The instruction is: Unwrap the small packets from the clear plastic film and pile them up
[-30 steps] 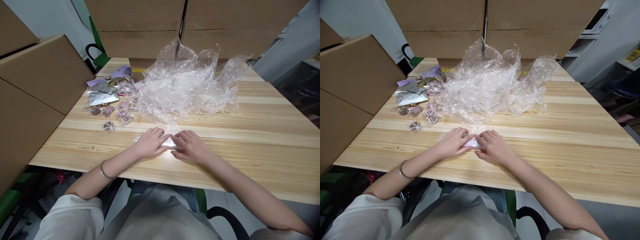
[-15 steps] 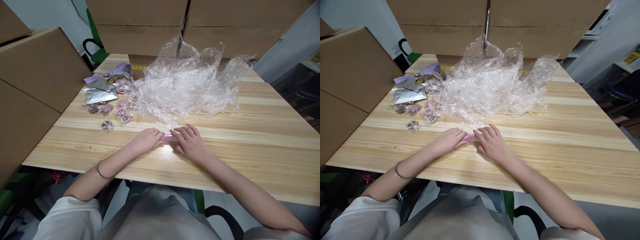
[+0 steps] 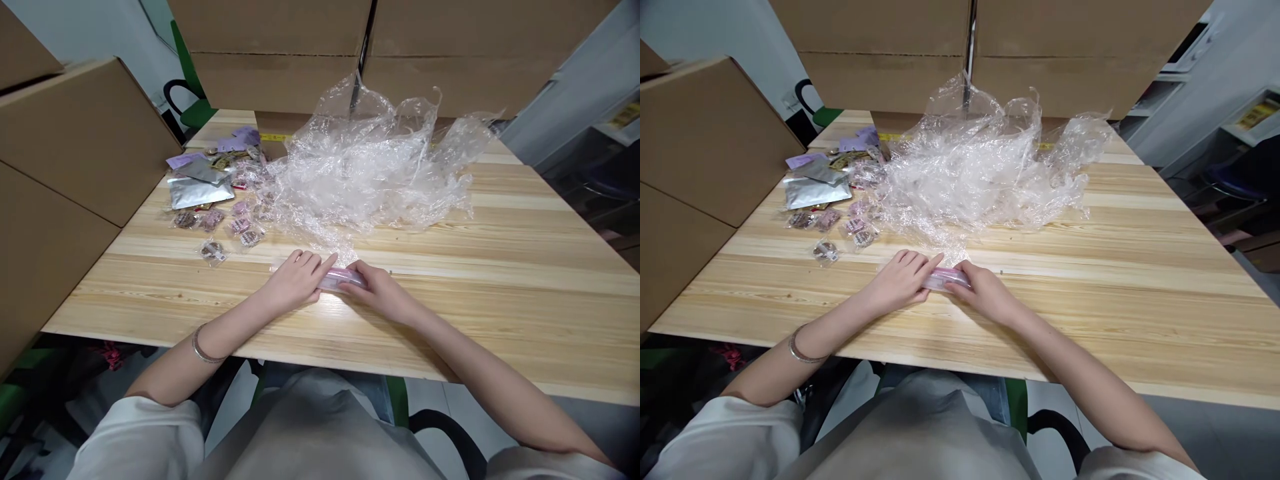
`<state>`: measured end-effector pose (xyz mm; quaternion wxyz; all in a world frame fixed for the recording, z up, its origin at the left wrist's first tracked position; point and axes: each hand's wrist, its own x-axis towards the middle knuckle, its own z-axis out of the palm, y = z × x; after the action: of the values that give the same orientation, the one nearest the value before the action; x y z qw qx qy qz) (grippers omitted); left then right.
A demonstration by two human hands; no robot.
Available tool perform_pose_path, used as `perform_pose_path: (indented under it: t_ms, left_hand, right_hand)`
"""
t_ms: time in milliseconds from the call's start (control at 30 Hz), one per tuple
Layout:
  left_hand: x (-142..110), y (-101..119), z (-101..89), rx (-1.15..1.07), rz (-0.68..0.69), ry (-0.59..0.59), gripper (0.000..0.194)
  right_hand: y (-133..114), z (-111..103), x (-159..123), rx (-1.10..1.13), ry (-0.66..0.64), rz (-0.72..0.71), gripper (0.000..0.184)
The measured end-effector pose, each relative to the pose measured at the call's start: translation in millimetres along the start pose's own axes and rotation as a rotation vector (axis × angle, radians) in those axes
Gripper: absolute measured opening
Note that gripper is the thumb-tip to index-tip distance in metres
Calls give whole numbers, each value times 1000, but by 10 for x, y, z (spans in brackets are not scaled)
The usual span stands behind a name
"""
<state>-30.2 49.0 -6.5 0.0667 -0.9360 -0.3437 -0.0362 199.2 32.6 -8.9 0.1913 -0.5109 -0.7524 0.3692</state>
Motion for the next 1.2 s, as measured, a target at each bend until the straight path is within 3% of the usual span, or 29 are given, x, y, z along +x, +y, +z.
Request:
perform_pose_path:
  t_ms: [233,367,467,600,667,767,967,1133,1200]
  left_hand:
    - [7,-17,-12,-74,-39,344,67]
    - [-4,44,-45,-379,-137,368,71]
    - [-37,80,-79,-612,-144,245,76]
    - [-81,3,-143,-813,-6,28,98]
    - [-79,-61,-162,-920,13,-20,94]
    - [-35,-92,-143,-1072,-91,2,68]
    - [54,86,-79,-1318,-384,165,57]
    - [67,128,-151,-1413,-526,-10,38]
    - [94,142,-171,-1437,-543,12,37]
  right_hand:
    - [-68,-24,-33,661,-42,154,40]
    - [-135,40,-75,763,-27,125,41]
    - [-119,70,-80,740,9,127,41]
    - [-54,39,-59,670,30,120,40]
    - [-35,10,-52,655,21,132,39]
    - [-25,-5,-52,671,36,151,39]
    - [-19,55,-88,576,68,60,36]
    - [-20,-49,-103,186,88,-56,35]
    - [-11,-127,-89,53,132,-134,33]
